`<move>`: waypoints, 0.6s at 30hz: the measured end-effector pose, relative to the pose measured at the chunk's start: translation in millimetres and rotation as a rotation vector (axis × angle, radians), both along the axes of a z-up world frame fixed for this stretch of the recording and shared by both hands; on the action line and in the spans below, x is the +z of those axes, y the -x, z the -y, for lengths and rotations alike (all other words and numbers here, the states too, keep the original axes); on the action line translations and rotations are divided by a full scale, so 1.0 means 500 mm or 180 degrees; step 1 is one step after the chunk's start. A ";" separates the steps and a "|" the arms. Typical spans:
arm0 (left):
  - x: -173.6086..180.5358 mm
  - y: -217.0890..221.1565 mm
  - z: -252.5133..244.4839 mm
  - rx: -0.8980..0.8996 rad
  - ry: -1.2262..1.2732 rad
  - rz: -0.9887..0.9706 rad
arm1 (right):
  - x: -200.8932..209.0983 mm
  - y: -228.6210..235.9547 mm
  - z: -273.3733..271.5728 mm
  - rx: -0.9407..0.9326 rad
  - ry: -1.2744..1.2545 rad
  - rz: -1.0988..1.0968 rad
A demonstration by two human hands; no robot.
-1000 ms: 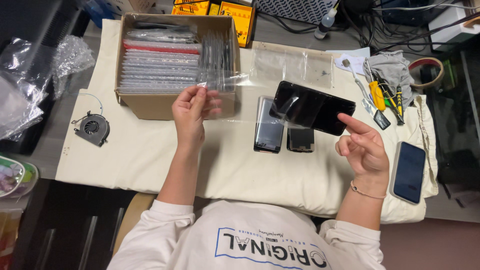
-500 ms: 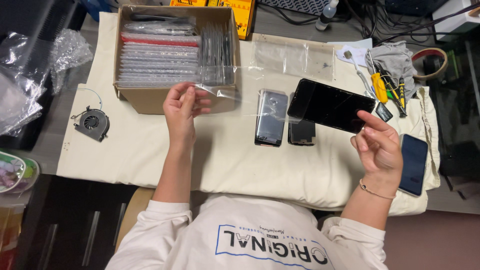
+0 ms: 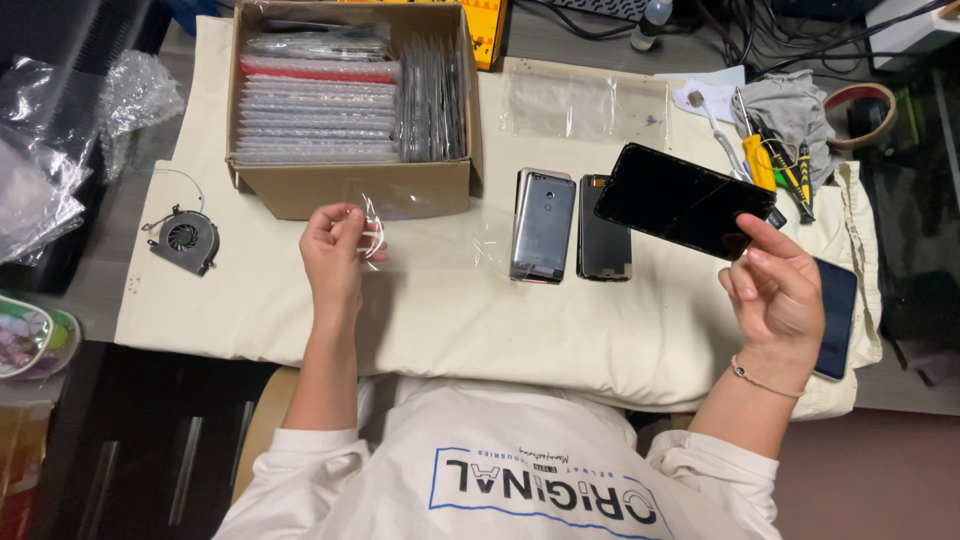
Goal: The person removes several smartphone screens and back covers from a cardboard box, unwraps each from plastic, and places them on the table. The person handles the parts one at a time, inspecting them briefly before setting them down.
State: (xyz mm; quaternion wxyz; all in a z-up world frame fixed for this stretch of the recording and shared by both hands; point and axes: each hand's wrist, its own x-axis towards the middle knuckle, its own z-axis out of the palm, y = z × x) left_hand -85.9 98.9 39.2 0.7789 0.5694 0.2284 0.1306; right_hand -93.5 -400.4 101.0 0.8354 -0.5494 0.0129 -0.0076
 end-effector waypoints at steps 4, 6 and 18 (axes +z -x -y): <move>0.006 0.033 0.025 0.0041 0.0034 -0.0348 | 0.005 -0.003 -0.010 -0.0010 0.0054 -0.0037; -0.012 0.036 0.025 0.0041 -0.0092 -0.0424 | 0.005 -0.004 -0.013 0.0014 0.0001 -0.0031; -0.054 0.046 0.044 0.0442 -0.3182 0.0362 | -0.011 -0.015 -0.044 -0.0107 -0.0036 -0.0190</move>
